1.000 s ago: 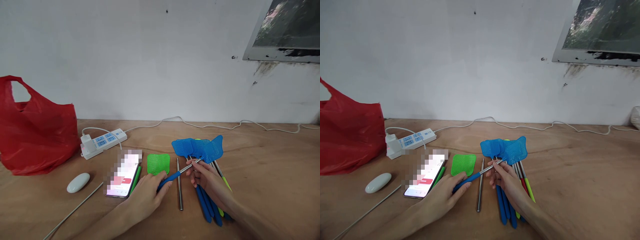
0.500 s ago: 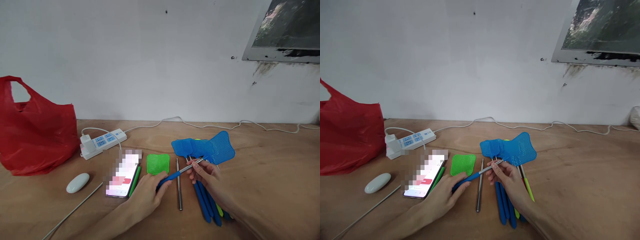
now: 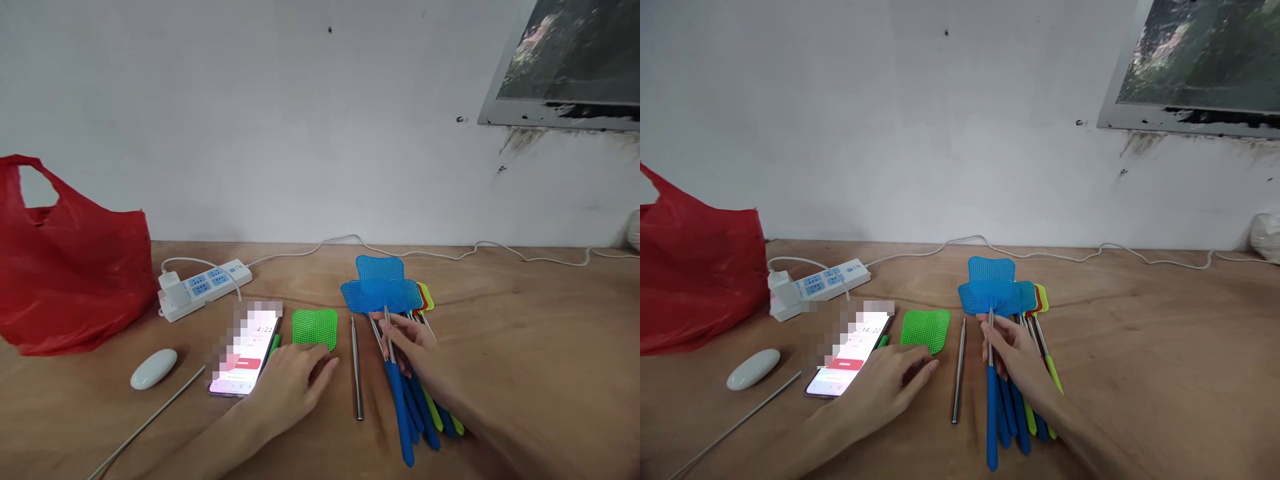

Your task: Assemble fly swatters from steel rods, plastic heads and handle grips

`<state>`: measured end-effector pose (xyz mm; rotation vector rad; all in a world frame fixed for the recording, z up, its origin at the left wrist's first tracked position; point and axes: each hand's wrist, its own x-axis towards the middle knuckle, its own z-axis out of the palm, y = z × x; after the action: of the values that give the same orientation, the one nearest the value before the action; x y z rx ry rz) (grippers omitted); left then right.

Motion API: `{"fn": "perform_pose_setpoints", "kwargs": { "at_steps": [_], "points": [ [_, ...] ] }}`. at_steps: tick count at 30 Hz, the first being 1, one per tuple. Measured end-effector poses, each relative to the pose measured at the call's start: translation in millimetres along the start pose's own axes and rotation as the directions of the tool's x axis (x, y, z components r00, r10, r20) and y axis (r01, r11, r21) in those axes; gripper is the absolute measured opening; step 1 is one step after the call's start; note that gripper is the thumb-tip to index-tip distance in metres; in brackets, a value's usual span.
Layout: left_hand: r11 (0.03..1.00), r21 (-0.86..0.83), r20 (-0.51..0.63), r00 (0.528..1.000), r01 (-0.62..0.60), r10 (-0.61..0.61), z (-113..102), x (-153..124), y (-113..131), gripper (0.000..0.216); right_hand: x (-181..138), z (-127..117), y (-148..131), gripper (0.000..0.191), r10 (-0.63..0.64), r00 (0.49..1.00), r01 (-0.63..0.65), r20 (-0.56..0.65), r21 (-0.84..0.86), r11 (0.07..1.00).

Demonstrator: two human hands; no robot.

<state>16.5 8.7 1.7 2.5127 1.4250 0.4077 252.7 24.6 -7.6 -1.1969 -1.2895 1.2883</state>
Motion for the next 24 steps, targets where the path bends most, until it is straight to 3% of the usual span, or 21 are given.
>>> {"fn": "perform_pose_setpoints", "kwargs": {
  "at_steps": [7,10,13,17,24],
  "points": [
    [0.993,0.119,0.020,1.000,0.017,-0.020,2,1,-2,0.032,5,-1,12,0.054,-0.124,0.988,0.145,0.092,-0.280,0.949],
    [0.986,0.164,-0.009,1.000,0.027,-0.025,2,1,-1,0.030,6,0,19,0.056,-0.278,0.960,0.240,0.013,-0.545,0.803],
    [0.973,0.227,-0.043,0.999,0.037,-0.028,3,0,-1,0.025,4,4,27,0.060,-0.445,0.895,0.300,-0.007,-0.729,0.616],
    [0.958,0.281,-0.035,0.998,0.058,-0.050,2,0,0,0.019,2,7,31,0.052,-0.514,0.855,0.358,0.065,-0.792,0.495],
    [0.935,0.339,-0.011,0.994,0.103,-0.106,-4,2,-1,0.017,4,3,30,0.033,-0.524,0.846,0.332,0.100,-0.867,0.371]
  ]
}}
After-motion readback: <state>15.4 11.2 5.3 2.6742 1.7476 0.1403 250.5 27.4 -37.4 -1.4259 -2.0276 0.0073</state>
